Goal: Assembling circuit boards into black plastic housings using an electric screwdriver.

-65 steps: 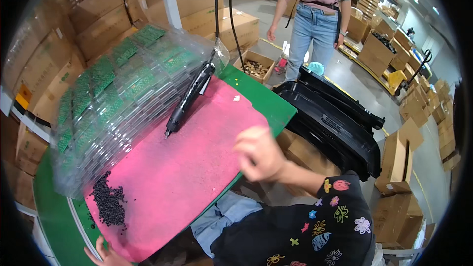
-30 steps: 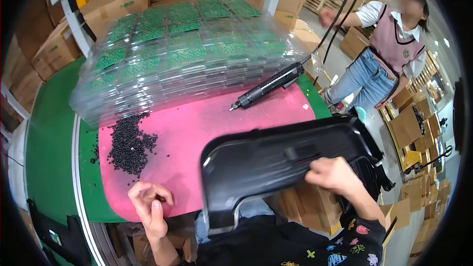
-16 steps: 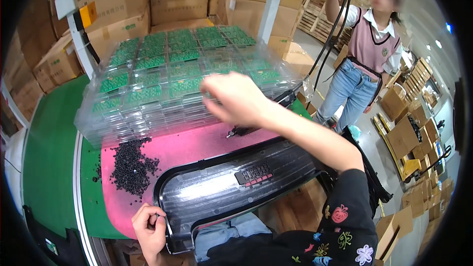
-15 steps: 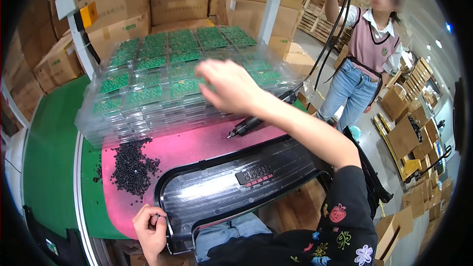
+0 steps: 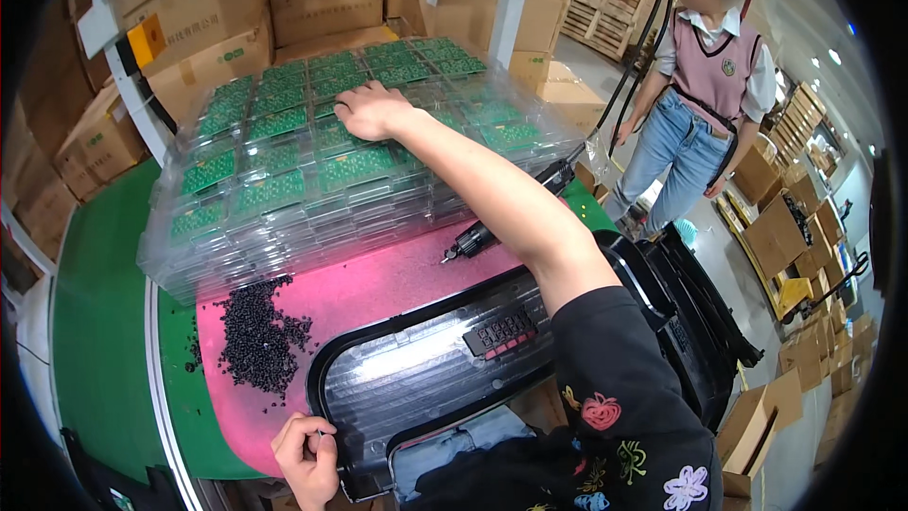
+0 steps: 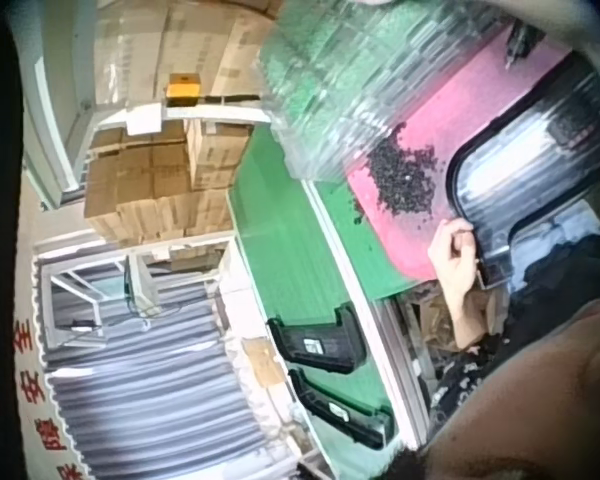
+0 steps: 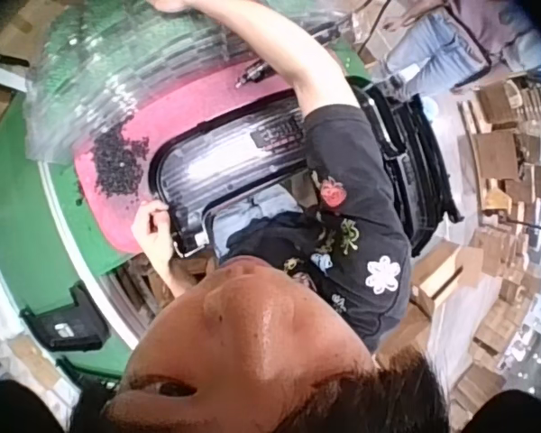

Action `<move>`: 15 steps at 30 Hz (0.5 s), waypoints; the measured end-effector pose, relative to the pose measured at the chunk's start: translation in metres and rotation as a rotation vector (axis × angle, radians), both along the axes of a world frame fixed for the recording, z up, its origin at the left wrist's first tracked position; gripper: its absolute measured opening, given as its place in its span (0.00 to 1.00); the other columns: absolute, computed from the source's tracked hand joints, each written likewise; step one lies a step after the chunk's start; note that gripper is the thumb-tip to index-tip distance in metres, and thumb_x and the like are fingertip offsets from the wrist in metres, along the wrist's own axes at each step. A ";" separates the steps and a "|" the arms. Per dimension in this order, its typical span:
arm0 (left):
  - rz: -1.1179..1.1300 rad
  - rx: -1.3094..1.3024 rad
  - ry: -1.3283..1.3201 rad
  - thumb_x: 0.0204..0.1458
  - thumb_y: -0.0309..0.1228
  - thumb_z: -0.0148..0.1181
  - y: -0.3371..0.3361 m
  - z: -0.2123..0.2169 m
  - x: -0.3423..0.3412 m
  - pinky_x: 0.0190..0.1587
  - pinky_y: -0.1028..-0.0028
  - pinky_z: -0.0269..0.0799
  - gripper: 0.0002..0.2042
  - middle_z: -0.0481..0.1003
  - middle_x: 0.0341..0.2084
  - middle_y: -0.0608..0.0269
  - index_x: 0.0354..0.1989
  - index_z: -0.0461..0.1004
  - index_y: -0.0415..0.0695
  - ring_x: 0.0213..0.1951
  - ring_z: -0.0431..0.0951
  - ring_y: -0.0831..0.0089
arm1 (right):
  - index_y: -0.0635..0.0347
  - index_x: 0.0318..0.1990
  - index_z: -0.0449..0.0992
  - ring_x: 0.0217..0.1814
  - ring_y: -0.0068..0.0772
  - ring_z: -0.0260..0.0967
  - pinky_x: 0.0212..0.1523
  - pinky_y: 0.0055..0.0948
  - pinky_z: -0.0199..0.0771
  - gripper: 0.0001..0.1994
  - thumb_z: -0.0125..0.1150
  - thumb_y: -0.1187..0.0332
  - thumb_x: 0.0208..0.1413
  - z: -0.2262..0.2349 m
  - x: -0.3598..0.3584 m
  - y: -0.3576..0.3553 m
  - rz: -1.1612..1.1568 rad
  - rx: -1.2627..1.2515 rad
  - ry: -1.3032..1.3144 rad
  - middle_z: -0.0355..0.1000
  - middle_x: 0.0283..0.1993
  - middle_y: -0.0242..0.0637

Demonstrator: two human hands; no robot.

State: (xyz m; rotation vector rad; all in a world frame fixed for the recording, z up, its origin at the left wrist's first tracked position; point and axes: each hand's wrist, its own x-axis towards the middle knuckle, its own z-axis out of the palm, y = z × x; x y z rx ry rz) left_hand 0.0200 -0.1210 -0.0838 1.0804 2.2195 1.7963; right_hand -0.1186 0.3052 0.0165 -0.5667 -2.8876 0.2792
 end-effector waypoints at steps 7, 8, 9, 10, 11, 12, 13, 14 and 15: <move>-0.022 -0.023 0.007 0.45 0.28 0.58 0.000 -0.007 -0.004 0.25 0.77 0.48 0.06 0.59 0.17 0.70 0.24 0.69 0.38 0.22 0.57 0.80 | 0.59 0.63 0.63 0.70 0.47 0.52 0.68 0.56 0.46 0.28 0.47 0.61 0.54 -0.001 0.011 -0.001 -0.007 0.062 0.093 0.62 0.64 0.48; -0.034 -0.035 0.010 0.45 0.28 0.58 -0.001 -0.007 -0.003 0.25 0.77 0.48 0.06 0.59 0.17 0.70 0.24 0.69 0.38 0.22 0.57 0.80 | 0.59 0.63 0.63 0.69 0.48 0.53 0.67 0.55 0.49 0.28 0.48 0.62 0.53 -0.001 0.009 -0.002 -0.006 0.111 0.099 0.63 0.64 0.48; -0.031 -0.029 0.024 0.47 0.29 0.58 -0.003 -0.007 -0.003 0.25 0.77 0.48 0.07 0.59 0.17 0.70 0.24 0.69 0.38 0.22 0.57 0.80 | 0.60 0.63 0.63 0.69 0.47 0.55 0.65 0.54 0.51 0.28 0.52 0.65 0.51 -0.001 0.006 -0.003 0.002 0.114 0.108 0.64 0.63 0.48; -0.033 -0.017 0.037 0.48 0.30 0.59 -0.003 -0.009 -0.004 0.25 0.77 0.48 0.08 0.59 0.18 0.70 0.25 0.69 0.38 0.22 0.57 0.80 | 0.60 0.63 0.63 0.69 0.47 0.55 0.65 0.54 0.51 0.28 0.52 0.65 0.51 -0.003 0.006 -0.001 -0.015 0.108 0.110 0.64 0.63 0.48; -0.034 -0.005 0.067 0.50 0.31 0.58 -0.001 -0.011 -0.004 0.25 0.77 0.48 0.09 0.59 0.18 0.71 0.25 0.69 0.38 0.22 0.57 0.81 | 0.60 0.62 0.63 0.68 0.47 0.56 0.64 0.53 0.53 0.28 0.53 0.66 0.51 -0.005 0.007 0.002 -0.008 0.174 0.148 0.65 0.61 0.48; -0.048 -0.011 0.071 0.50 0.31 0.58 0.000 -0.012 -0.006 0.25 0.77 0.48 0.09 0.59 0.18 0.71 0.25 0.69 0.38 0.22 0.57 0.81 | 0.61 0.62 0.62 0.67 0.46 0.57 0.63 0.51 0.55 0.28 0.54 0.67 0.51 -0.007 0.008 0.005 0.001 0.240 0.185 0.66 0.60 0.48; -0.044 -0.027 0.056 0.50 0.30 0.58 0.000 -0.012 -0.006 0.26 0.77 0.48 0.09 0.60 0.19 0.71 0.25 0.69 0.38 0.22 0.57 0.81 | 0.61 0.61 0.63 0.62 0.47 0.63 0.61 0.49 0.59 0.27 0.55 0.69 0.51 -0.010 0.007 0.006 0.015 0.348 0.228 0.70 0.55 0.48; -0.036 -0.043 0.041 0.51 0.30 0.57 -0.001 -0.011 -0.006 0.26 0.77 0.48 0.08 0.60 0.19 0.71 0.25 0.69 0.38 0.22 0.57 0.81 | 0.61 0.61 0.63 0.62 0.47 0.63 0.61 0.49 0.59 0.27 0.55 0.69 0.51 -0.012 0.004 0.007 0.010 0.340 0.231 0.70 0.55 0.48; -0.036 -0.051 0.045 0.51 0.30 0.57 -0.001 -0.011 -0.006 0.26 0.77 0.48 0.08 0.60 0.19 0.71 0.25 0.69 0.38 0.22 0.57 0.81 | 0.61 0.62 0.61 0.61 0.49 0.65 0.61 0.49 0.60 0.28 0.55 0.69 0.50 -0.013 0.001 0.007 0.013 0.319 0.225 0.70 0.55 0.49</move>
